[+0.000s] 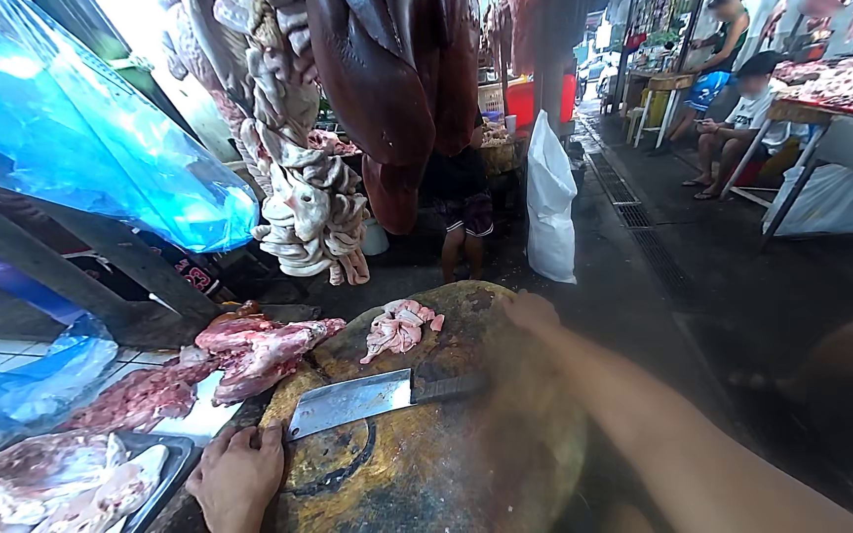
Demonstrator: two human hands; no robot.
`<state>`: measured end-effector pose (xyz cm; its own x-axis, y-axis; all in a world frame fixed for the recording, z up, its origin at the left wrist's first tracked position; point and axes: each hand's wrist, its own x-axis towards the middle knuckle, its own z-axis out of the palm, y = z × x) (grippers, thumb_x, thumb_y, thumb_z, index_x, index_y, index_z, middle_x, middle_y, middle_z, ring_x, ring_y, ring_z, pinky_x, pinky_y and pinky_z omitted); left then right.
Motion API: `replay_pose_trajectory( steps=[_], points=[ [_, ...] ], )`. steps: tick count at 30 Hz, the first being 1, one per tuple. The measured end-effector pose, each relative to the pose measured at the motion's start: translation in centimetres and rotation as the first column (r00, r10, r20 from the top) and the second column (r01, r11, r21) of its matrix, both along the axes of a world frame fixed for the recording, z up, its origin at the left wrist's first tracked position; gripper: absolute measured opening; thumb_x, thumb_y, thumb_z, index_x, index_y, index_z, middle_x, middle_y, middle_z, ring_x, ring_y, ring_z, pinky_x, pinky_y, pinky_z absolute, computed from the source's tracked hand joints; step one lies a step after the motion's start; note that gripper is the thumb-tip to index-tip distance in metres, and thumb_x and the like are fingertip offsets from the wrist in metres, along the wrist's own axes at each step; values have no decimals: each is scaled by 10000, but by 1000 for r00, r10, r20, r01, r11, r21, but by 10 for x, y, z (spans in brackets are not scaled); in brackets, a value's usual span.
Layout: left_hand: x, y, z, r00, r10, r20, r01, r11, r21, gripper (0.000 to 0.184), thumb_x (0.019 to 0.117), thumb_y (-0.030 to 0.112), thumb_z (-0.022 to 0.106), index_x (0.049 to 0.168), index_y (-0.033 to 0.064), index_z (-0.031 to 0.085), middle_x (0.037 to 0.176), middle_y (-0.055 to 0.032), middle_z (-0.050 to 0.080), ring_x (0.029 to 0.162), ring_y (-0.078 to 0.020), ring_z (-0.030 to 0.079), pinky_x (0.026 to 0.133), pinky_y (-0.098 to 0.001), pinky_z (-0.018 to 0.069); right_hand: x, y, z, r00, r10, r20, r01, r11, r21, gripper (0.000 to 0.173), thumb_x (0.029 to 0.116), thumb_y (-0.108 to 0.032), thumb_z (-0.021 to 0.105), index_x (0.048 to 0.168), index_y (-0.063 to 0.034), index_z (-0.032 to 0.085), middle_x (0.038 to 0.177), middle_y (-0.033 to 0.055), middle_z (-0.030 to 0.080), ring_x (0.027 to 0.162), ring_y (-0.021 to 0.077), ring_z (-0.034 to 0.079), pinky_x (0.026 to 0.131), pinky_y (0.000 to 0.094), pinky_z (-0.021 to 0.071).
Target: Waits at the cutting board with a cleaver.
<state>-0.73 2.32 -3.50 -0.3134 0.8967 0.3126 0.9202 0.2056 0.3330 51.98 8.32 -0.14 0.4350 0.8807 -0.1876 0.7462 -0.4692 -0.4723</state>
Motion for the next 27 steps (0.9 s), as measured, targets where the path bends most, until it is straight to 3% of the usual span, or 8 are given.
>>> replay_pose_trajectory(
  steps=[27],
  points=[
    [0, 0, -1, 1000, -1, -6, 1, 1000, 5, 562, 1014, 535, 424, 1154, 89, 736, 1481, -128, 571, 1448, -332, 443, 1194, -622, 248, 0, 1, 1, 1000, 8, 24, -7, 1000, -17, 822, 992, -745, 285, 1397, -90, 573, 1306, 185, 668, 1239, 364, 634, 981, 624, 509]
  ],
)
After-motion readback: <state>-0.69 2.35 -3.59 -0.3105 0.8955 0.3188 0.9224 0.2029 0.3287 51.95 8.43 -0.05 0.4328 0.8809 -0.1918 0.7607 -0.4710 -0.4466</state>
